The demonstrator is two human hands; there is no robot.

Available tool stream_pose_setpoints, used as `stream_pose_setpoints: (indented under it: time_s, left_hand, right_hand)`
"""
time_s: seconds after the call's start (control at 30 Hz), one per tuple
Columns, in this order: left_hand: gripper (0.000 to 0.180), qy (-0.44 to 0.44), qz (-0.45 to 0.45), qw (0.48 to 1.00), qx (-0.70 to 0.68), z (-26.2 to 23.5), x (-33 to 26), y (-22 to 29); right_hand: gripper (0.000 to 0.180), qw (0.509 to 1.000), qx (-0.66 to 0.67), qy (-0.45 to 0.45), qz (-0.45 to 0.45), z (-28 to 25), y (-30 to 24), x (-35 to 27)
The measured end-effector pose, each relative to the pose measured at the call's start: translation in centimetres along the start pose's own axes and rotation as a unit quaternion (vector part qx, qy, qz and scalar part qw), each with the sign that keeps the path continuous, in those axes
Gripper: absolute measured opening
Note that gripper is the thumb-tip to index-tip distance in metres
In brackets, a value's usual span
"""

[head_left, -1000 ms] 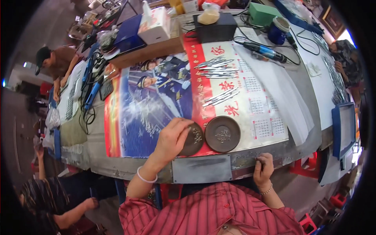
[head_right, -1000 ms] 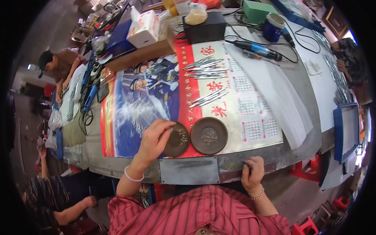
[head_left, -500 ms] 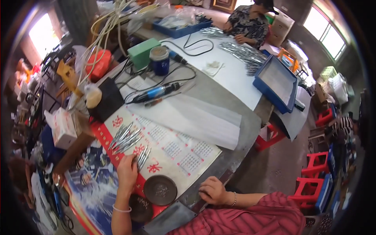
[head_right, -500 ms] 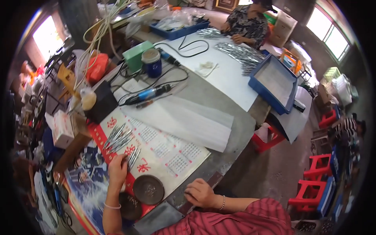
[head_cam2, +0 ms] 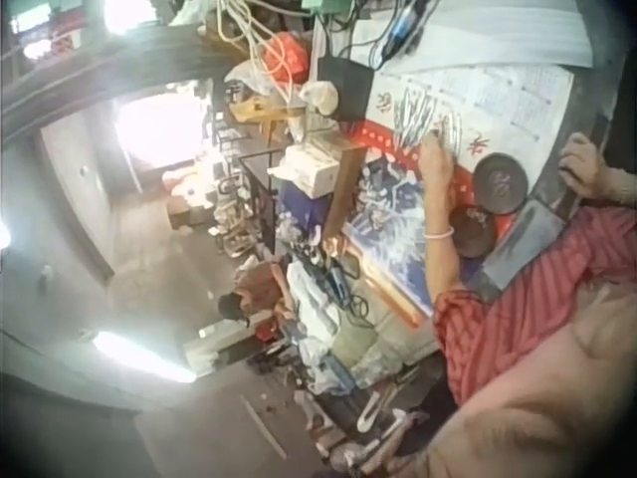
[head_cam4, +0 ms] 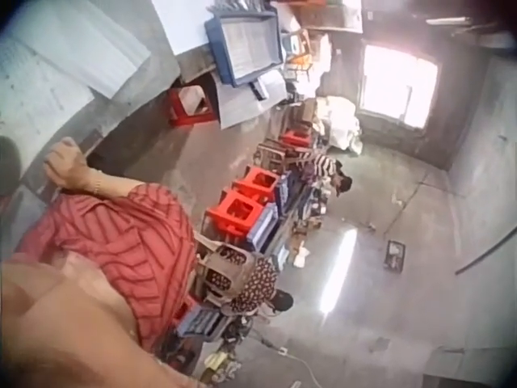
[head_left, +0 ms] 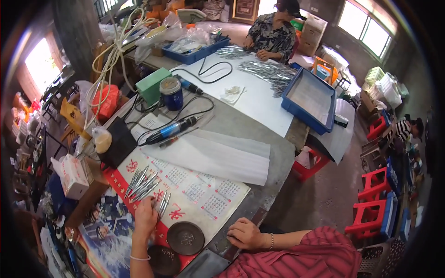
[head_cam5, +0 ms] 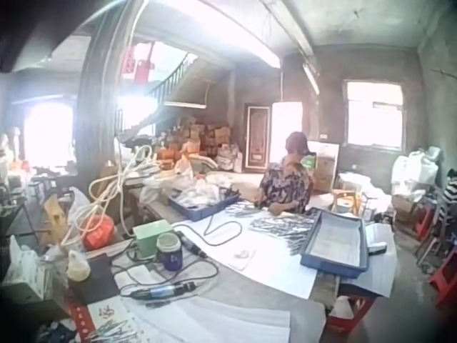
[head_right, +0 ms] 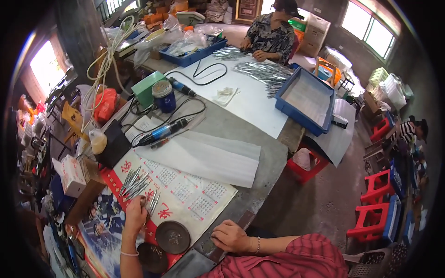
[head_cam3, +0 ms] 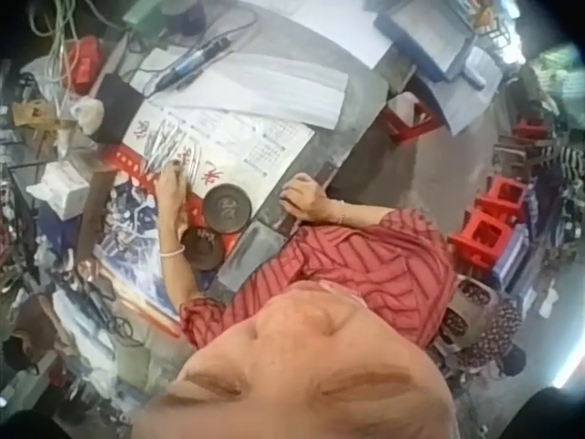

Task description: Assembling small hardware components onto metal pins manually.

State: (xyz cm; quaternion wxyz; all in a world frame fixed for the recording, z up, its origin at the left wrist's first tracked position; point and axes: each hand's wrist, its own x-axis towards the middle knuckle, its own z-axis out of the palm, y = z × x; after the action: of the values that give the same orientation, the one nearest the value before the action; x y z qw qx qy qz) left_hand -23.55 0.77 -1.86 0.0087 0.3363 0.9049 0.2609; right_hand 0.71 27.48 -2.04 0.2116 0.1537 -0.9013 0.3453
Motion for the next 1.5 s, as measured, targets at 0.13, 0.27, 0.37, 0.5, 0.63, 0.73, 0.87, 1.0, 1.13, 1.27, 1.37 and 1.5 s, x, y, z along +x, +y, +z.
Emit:
stream_pose_setpoints:
  time_s: [0.13, 0.27, 0.37, 0.5, 0.63, 0.73, 0.87, 1.0, 1.13, 1.27, 1.37, 1.5]
  left_hand:
    - [0.035, 0.088, -0.041, 0.992, -0.076, -1.7, -1.8, -0.4]
    - [0.033, 0.123, -0.179, 0.889, -0.404, -4.2, -5.7, 4.2]
    - [0.033, 0.155, -0.198, 0.845, -0.472, -5.1, -10.0, 7.6]
    - [0.036, 0.195, -0.216, 0.779, -0.555, -4.0, -16.1, 10.9]
    - [0.038, 0.212, -0.227, 0.726, -0.614, -1.5, -20.0, 13.2]
    - [0.037, 0.209, -0.246, 0.709, -0.627, -0.3, -21.8, 15.1]
    - [0.038, 0.201, -0.253, 0.696, -0.641, 0.8, -23.2, 16.7]
    - [0.039, 0.182, -0.246, 0.681, -0.666, 1.3, -23.7, 17.3]
    - [0.037, 0.19, -0.228, 0.681, -0.669, 1.3, -24.1, 17.5]
    - [0.035, 0.194, -0.252, 0.682, -0.659, 1.1, -24.3, 17.3]
    - [0.034, 0.197, -0.285, 0.689, -0.636, 0.8, -24.4, 17.6]
    - [0.032, 0.178, -0.281, 0.703, -0.629, 1.4, -24.0, 17.3]
  right_hand:
    - [0.014, 1.0, -0.03, -0.006, -0.005, 0.2, 0.4, 0.0]
    - [0.015, 1.0, -0.018, 0.021, -0.007, -0.1, 0.4, 0.6]
    - [0.014, 1.0, -0.002, 0.013, 0.002, 0.5, 0.6, 0.3]
    - [0.015, 0.999, 0.023, -0.009, 0.023, 0.6, -0.1, 0.8]
    - [0.017, 0.988, 0.116, -0.056, 0.081, 0.7, -2.2, 3.0]
    - [0.014, 0.983, 0.1, -0.148, 0.037, 1.3, -3.1, 6.6]
    - [0.013, 0.979, 0.078, -0.184, -0.028, 4.0, -3.2, 9.8]
    - [0.012, 0.963, -0.025, -0.245, -0.107, 6.5, -2.4, 11.6]
    - [0.009, 0.939, -0.112, -0.294, -0.14, 7.9, -2.8, 13.3]
    - [0.012, 0.917, -0.14, -0.337, -0.163, 9.0, -3.3, 14.3]
    - [0.012, 0.901, -0.139, -0.361, -0.199, 9.6, -3.6, 14.9]
    - [0.016, 0.897, -0.139, -0.332, -0.255, 9.6, -2.8, 14.4]
